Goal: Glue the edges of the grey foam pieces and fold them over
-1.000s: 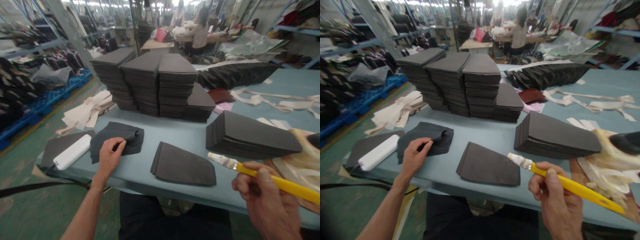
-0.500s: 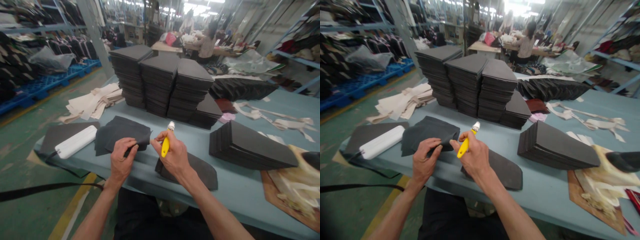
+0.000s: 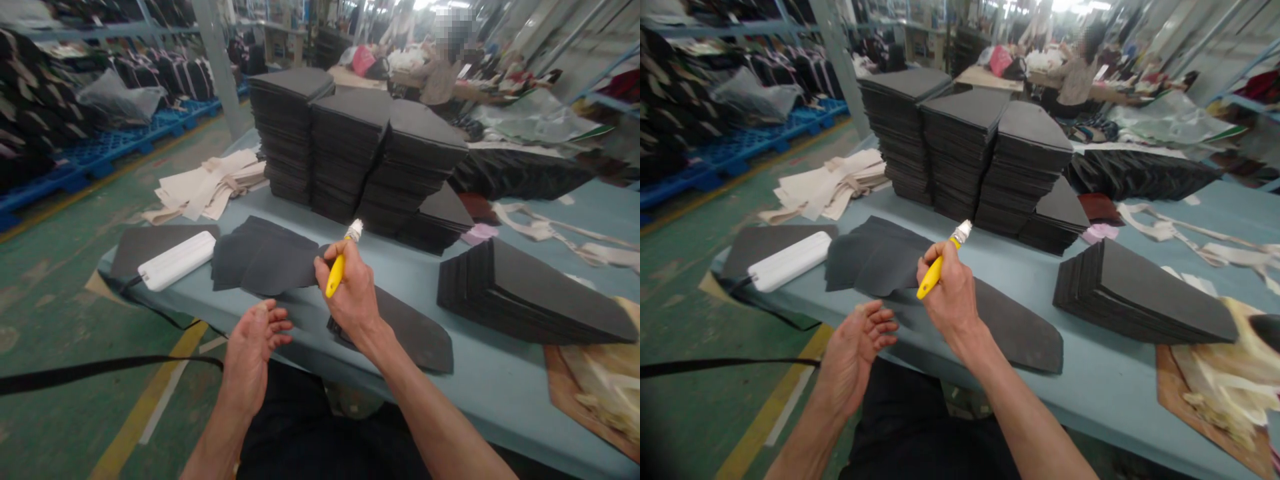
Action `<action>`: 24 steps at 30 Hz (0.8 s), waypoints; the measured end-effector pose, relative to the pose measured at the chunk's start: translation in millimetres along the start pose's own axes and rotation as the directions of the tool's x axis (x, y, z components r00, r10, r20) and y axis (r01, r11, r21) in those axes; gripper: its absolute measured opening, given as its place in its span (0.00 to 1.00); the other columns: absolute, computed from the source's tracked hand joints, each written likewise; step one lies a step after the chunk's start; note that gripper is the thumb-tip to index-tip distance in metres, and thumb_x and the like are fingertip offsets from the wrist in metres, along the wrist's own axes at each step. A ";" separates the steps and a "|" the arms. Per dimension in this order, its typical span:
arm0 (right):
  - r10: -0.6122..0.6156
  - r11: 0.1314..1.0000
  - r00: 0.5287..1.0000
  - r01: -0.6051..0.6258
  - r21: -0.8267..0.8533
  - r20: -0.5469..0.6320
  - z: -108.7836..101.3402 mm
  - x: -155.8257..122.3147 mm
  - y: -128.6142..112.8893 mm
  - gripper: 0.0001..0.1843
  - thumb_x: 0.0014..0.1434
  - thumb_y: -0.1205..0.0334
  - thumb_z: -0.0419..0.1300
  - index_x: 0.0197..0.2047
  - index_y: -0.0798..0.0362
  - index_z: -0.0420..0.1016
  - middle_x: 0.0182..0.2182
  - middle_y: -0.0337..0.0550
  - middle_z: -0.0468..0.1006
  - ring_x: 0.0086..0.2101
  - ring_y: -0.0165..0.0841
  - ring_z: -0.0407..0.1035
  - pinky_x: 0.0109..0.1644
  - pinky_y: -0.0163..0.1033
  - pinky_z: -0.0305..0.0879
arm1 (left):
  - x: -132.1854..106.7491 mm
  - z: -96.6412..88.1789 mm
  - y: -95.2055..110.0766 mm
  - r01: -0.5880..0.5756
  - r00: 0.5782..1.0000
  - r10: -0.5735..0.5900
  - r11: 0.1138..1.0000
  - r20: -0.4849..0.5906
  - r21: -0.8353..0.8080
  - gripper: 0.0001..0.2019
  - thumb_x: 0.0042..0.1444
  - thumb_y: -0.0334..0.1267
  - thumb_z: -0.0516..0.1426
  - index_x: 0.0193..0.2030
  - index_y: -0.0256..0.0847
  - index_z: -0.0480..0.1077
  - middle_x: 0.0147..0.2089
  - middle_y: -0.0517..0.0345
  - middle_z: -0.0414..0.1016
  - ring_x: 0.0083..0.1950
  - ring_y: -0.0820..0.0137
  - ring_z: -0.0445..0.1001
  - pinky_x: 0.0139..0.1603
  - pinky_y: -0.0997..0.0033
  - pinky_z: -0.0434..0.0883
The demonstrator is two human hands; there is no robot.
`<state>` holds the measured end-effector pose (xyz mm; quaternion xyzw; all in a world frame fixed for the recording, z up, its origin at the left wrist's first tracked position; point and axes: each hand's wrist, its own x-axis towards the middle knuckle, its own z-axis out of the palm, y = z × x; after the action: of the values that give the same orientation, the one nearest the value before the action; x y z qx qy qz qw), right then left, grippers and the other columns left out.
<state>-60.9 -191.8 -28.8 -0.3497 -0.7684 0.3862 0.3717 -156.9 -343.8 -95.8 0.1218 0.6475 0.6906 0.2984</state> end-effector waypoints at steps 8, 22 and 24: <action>-0.044 0.999 0.999 0.044 -0.007 0.022 -19.7 -10.6 -13.5 0.07 0.63 0.55 0.59 0.39 0.46 0.65 0.28 0.33 0.67 0.26 0.29 0.58 0.33 0.36 0.59 | 38.0 23.7 9.2 0.290 0.957 -0.264 0.873 0.118 -0.393 0.18 0.64 0.52 0.65 0.54 0.43 0.76 0.52 0.50 0.85 0.49 0.66 0.85 0.51 0.66 0.86; -0.154 0.975 0.988 0.155 -0.162 0.016 -113.7 -48.2 29.4 0.07 0.63 0.61 0.61 0.41 0.47 0.65 0.30 0.31 0.66 0.25 0.26 0.58 0.31 0.35 0.58 | 53.0 46.0 18.3 0.306 0.945 -0.255 0.911 0.204 -0.276 0.14 0.46 0.31 0.73 0.40 0.39 0.78 0.43 0.61 0.87 0.42 0.72 0.82 0.47 0.72 0.83; -0.152 0.966 0.988 0.141 -0.218 -0.032 -126.9 -57.8 39.0 0.07 0.63 0.62 0.62 0.41 0.47 0.65 0.30 0.32 0.67 0.25 0.27 0.59 0.30 0.35 0.58 | 46.5 52.0 21.4 0.273 0.946 -0.220 0.938 0.239 -0.214 0.16 0.44 0.33 0.75 0.39 0.40 0.77 0.39 0.62 0.85 0.38 0.72 0.80 0.42 0.73 0.82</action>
<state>83.4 -179.3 -25.5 -0.3393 -0.8201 0.2636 0.3778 -170.3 -274.3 -78.3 0.0743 0.5325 0.7049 0.4626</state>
